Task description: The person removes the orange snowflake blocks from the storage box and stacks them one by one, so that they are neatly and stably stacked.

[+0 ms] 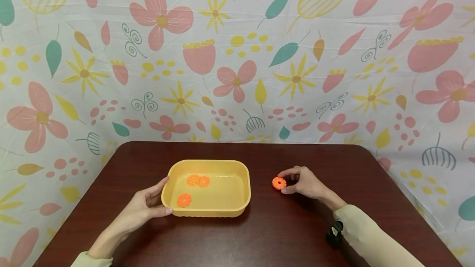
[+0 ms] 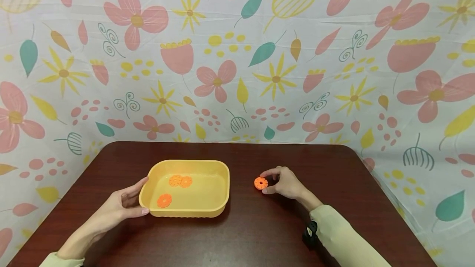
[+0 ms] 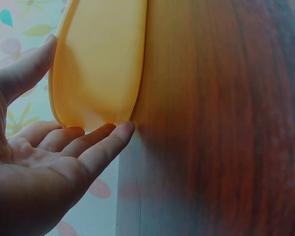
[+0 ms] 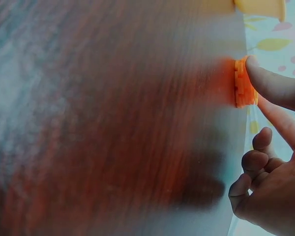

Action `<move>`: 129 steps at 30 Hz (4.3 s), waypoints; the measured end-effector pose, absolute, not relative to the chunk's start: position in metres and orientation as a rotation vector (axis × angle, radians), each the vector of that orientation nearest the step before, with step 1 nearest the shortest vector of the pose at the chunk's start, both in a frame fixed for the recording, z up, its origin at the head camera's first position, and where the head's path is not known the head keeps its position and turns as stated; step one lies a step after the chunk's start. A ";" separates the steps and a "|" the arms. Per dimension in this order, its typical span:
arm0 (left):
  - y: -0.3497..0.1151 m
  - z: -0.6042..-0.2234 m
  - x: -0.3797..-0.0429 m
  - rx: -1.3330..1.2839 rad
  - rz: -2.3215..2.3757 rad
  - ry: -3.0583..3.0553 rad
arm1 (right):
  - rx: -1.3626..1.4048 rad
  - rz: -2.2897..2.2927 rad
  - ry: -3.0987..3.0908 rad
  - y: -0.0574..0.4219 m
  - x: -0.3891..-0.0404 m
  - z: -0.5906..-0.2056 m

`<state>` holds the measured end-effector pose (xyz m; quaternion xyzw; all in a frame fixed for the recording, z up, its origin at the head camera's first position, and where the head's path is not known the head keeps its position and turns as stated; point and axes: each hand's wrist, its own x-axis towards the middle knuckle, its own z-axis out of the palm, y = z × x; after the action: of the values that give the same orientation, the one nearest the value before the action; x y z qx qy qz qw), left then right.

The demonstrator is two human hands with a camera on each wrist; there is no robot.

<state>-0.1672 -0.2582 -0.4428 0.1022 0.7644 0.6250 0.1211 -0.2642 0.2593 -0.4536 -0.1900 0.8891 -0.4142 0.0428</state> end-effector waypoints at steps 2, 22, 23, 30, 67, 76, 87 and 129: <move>-0.258 -0.443 -0.167 0.299 1.826 2.234 | -0.585 -1.271 2.717 0.259 -0.264 -0.454; -0.258 -0.444 -0.168 0.304 1.842 2.221 | -0.614 -1.230 2.726 0.257 -0.266 -0.442; -0.258 -0.444 -0.168 0.304 1.843 2.219 | -0.622 -1.229 2.722 0.256 -0.266 -0.440; -0.259 -0.444 -0.169 0.305 1.845 2.208 | -0.690 -1.168 2.717 0.242 -0.272 -0.422; -0.257 -0.440 -0.174 0.297 1.818 2.243 | -1.399 -0.603 2.179 0.016 -0.314 -0.368; -0.258 -0.443 -0.177 0.338 1.831 2.215 | -1.361 -0.581 2.048 -0.020 -0.322 -0.385; -0.259 -0.441 -0.176 0.345 1.826 2.240 | -1.342 -0.627 1.972 -0.039 -0.319 -0.407; -0.260 -0.441 -0.173 0.354 1.843 2.221 | -1.318 -0.579 2.135 -0.050 -0.308 -0.416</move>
<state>-0.1729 -0.2602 -0.4413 0.1210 0.7585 0.6296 0.1167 -0.3081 -0.0501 -0.4159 -0.4915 0.7961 -0.2159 0.2794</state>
